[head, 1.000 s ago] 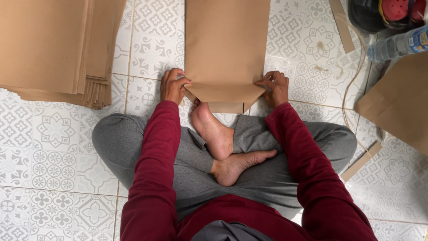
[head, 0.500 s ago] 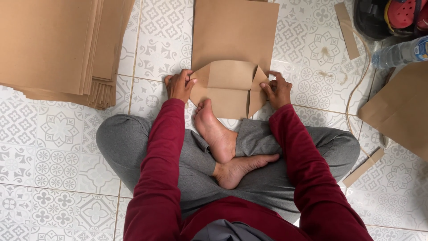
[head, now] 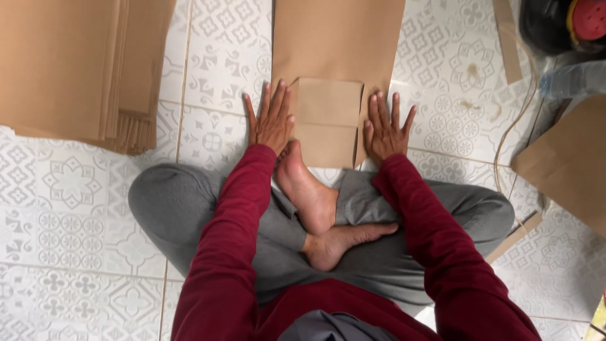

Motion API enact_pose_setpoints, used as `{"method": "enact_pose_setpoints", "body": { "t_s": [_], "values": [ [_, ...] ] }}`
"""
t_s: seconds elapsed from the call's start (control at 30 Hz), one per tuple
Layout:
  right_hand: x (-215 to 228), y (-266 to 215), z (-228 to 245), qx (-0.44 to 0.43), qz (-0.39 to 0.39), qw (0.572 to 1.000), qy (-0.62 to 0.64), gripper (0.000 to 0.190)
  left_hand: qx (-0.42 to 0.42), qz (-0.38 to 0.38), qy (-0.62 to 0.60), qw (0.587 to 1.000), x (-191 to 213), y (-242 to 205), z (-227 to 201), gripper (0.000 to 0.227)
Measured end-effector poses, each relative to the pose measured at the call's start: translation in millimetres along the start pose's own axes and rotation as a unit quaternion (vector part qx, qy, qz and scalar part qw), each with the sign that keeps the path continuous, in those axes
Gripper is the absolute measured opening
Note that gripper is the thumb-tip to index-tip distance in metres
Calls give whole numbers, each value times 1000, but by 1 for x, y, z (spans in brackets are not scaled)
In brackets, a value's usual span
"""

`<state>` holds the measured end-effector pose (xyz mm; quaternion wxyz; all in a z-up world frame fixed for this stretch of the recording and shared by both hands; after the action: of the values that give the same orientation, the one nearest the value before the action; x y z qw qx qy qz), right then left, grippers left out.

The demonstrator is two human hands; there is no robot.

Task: A person is sitting on the floor folding brown paper sheets into bags and stacking them in organized piles.

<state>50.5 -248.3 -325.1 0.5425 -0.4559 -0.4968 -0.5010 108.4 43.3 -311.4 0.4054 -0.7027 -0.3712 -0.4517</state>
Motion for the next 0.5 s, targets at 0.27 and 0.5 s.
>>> {"method": "enact_pose_setpoints", "body": {
  "t_s": [0.27, 0.5],
  "values": [
    [-16, 34, 107, 52, -21, 998, -35, 59, 14, -4, 24, 1000, -8, 3, -1, 62],
    [-37, 52, 145, 51, 85, 995, 30, 65, 9, -27, 30, 999, -14, 5, 2, 62]
  ]
}}
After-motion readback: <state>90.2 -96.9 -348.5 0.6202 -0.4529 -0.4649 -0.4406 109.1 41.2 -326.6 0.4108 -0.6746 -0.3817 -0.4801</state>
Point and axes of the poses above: each hand's wrist, its own y-axis towards the middle knuckle, its own x-axis out of the back of the hand, z = x × y, the point moved 3 cm from there along y, towards the middle knuckle, and after that the axes turned 2 degrees about z, right-handed, at the moved point
